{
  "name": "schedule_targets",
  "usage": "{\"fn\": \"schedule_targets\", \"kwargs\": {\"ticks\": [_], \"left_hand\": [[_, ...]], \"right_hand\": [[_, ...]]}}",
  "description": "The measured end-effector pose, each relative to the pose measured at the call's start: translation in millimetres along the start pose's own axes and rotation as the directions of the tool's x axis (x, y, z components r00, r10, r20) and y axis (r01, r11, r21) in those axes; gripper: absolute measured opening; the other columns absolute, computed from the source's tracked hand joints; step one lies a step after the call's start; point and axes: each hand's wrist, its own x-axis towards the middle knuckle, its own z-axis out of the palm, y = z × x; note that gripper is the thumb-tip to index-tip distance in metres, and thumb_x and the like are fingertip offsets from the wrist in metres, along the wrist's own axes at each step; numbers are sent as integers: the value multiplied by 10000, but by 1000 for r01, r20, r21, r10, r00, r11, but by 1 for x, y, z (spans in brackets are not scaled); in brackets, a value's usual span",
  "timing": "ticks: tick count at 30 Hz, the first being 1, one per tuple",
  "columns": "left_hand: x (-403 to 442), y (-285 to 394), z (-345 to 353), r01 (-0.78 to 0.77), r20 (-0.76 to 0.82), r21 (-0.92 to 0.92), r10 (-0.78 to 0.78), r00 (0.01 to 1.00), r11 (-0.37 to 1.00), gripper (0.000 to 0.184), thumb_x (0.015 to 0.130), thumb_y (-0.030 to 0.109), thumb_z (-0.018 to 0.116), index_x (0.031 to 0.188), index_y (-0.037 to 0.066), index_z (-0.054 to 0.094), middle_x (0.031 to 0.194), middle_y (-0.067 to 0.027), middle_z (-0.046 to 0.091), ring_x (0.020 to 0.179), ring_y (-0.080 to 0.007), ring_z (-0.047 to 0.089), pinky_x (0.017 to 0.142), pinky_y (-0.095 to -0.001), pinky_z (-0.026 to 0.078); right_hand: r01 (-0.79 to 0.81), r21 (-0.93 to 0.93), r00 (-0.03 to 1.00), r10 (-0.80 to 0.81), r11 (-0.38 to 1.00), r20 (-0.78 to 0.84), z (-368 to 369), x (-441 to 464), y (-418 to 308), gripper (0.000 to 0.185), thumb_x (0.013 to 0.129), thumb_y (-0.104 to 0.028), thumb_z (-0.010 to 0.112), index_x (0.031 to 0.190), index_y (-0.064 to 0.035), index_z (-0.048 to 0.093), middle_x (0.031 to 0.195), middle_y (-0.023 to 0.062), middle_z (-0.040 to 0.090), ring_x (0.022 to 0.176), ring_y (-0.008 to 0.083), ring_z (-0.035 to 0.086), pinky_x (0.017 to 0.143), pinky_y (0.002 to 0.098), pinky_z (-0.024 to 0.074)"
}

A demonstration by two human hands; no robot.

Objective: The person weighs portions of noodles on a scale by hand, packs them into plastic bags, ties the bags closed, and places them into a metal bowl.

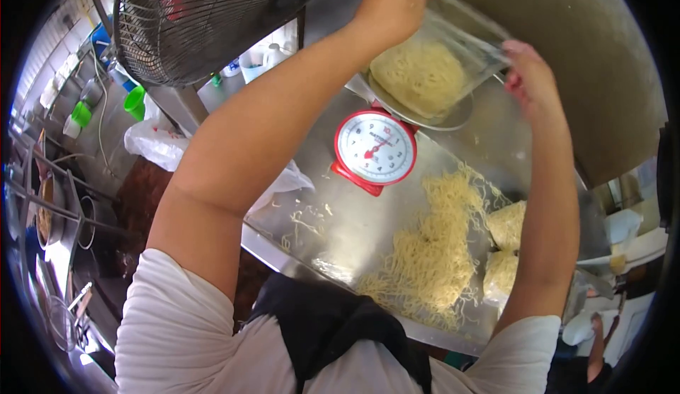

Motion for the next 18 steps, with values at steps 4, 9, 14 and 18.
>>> {"fn": "schedule_targets", "kwargs": {"ticks": [4,9,14,18], "left_hand": [[14,39,-8,-243,-235,-203,194,952,948,228,970,236,448,972,57,589,765,-76,631,711,-219,587,698,-352,489],[-9,152,-68,284,182,-673,-219,959,684,251,958,196,416,872,35,589,620,-20,501,504,-115,470,513,-275,407],[-78,112,-46,185,-57,-723,-324,944,666,233,946,233,523,917,25,623,709,-26,574,478,-104,504,461,-261,420],[-183,95,-59,541,379,-527,-389,840,655,182,958,223,506,978,48,550,780,-7,555,475,-50,455,401,-179,357]], "right_hand": [[145,254,984,-114,956,-134,-5,-7,-60,185,909,-206,600,1059,-103,633,726,-44,532,521,45,472,504,235,476],[253,392,965,-258,884,-40,-64,-20,-94,239,935,-163,536,1112,-22,615,737,-35,548,545,18,486,530,177,486],[113,187,993,-114,976,-2,-35,-105,-63,228,903,-133,526,1096,-56,619,737,-41,549,553,7,489,477,136,437],[-153,-39,958,158,987,240,-19,-168,25,153,875,-124,554,997,-68,628,827,-13,592,579,37,527,455,163,437]]}}
